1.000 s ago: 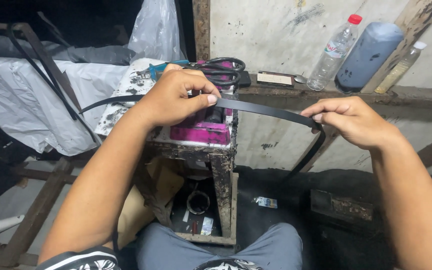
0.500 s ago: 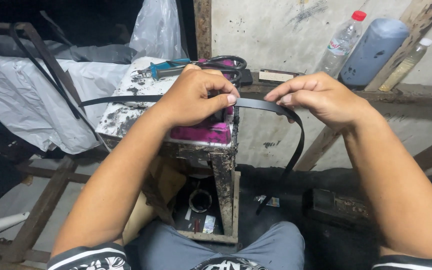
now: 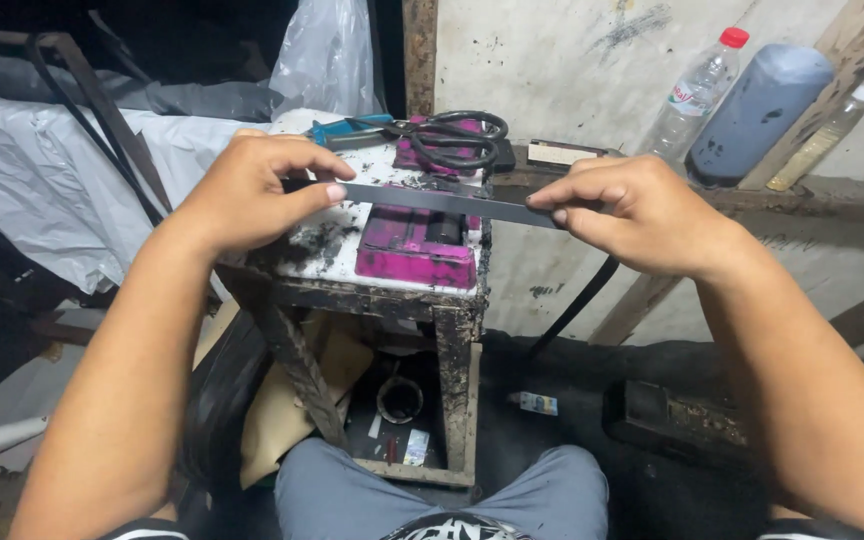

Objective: Feeding leather strips through an edge-dyeing machine and hanging them on a line to dry using clothespins.

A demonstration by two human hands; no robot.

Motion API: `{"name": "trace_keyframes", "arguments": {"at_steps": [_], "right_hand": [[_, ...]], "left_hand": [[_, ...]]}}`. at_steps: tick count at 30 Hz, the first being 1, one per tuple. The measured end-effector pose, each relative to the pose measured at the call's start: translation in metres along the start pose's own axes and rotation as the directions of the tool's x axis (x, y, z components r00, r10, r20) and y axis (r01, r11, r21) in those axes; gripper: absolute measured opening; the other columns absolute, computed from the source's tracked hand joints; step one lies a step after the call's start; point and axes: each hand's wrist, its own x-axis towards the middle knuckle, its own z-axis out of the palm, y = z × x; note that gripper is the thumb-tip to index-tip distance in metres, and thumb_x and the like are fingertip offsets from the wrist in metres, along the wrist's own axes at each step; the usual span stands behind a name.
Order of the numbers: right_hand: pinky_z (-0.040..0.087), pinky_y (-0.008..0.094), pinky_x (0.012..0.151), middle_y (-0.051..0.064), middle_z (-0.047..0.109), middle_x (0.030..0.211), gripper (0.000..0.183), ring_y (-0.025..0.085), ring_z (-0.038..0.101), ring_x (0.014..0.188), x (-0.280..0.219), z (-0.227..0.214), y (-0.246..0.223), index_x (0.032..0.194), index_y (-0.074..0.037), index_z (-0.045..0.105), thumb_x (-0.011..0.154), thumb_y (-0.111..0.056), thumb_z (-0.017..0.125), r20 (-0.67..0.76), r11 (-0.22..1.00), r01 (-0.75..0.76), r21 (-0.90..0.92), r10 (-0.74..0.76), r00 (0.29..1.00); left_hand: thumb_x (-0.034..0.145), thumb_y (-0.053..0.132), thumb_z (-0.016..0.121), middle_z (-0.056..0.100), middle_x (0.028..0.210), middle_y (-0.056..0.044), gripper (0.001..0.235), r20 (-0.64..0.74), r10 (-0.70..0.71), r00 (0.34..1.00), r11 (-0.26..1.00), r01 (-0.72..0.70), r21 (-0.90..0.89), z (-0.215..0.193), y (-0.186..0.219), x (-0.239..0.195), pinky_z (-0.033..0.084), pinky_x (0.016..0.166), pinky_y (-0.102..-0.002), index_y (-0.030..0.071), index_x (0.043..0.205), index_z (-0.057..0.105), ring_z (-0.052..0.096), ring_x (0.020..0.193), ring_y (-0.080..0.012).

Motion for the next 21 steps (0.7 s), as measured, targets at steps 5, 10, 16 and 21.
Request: {"name": "trace_keyframes", "arguments": {"at_steps": [5, 10, 16, 21], "right_hand": [[0.049, 0.035, 0.07, 0.012, 0.073, 0.08, 0.027, 0.024, 0.064, 0.069, 0.001, 0.018, 0.002, 0.111, -0.006, 0.08, 0.09, 0.002, 0.065, -0.055, 0.99, 0.091, -0.108, -0.097, 0.994], [0.049, 0.037, 0.075, 0.008, 0.073, 0.083, 0.029, 0.027, 0.066, 0.072, 0.005, 0.035, 0.005, 0.112, -0.009, 0.079, 0.088, 0.002, 0.067, -0.084, 0.937, 0.193, -0.291, -0.226, 0.971], [0.048, 0.036, 0.072, 0.008, 0.07, 0.079, 0.027, 0.028, 0.064, 0.069, 0.012, 0.045, 0.006, 0.11, -0.01, 0.079, 0.088, 0.002, 0.068, -0.107, 0.896, 0.22, -0.385, -0.28, 0.954], [0.047, 0.038, 0.071, 0.009, 0.069, 0.079, 0.028, 0.029, 0.064, 0.068, 0.014, 0.046, 0.005, 0.111, -0.01, 0.079, 0.087, 0.003, 0.069, -0.11, 0.884, 0.237, -0.404, -0.304, 0.946]], "left_hand": [[0.089, 0.017, 0.078, 0.075, 0.087, -0.001, 0.011, -0.051, -0.007, 0.999, 0.995, 0.012, 0.1, -0.012, -0.011, -0.018, 0.038, 0.097, -0.035, 0.017, 0.1, 0.08, 0.069, 0.087, -0.0229], [0.091, 0.018, 0.079, 0.075, 0.087, 0.003, 0.006, -0.113, 0.024, 0.993, 0.975, 0.002, 0.223, -0.014, -0.006, -0.024, 0.031, 0.098, -0.034, 0.019, 0.097, 0.08, 0.067, 0.086, -0.0197], [0.093, 0.028, 0.082, 0.073, 0.089, 0.009, 0.004, -0.16, 0.105, 0.982, 0.92, -0.034, 0.39, -0.013, -0.02, -0.029, 0.026, 0.105, -0.037, 0.026, 0.094, 0.078, 0.062, 0.099, -0.0161], [0.092, 0.022, 0.083, 0.072, 0.085, 0.005, 0.005, -0.179, 0.152, 0.972, 0.912, -0.068, 0.404, -0.012, -0.017, -0.032, 0.027, 0.105, -0.039, 0.022, 0.096, 0.079, 0.059, 0.098, -0.0195]]}}
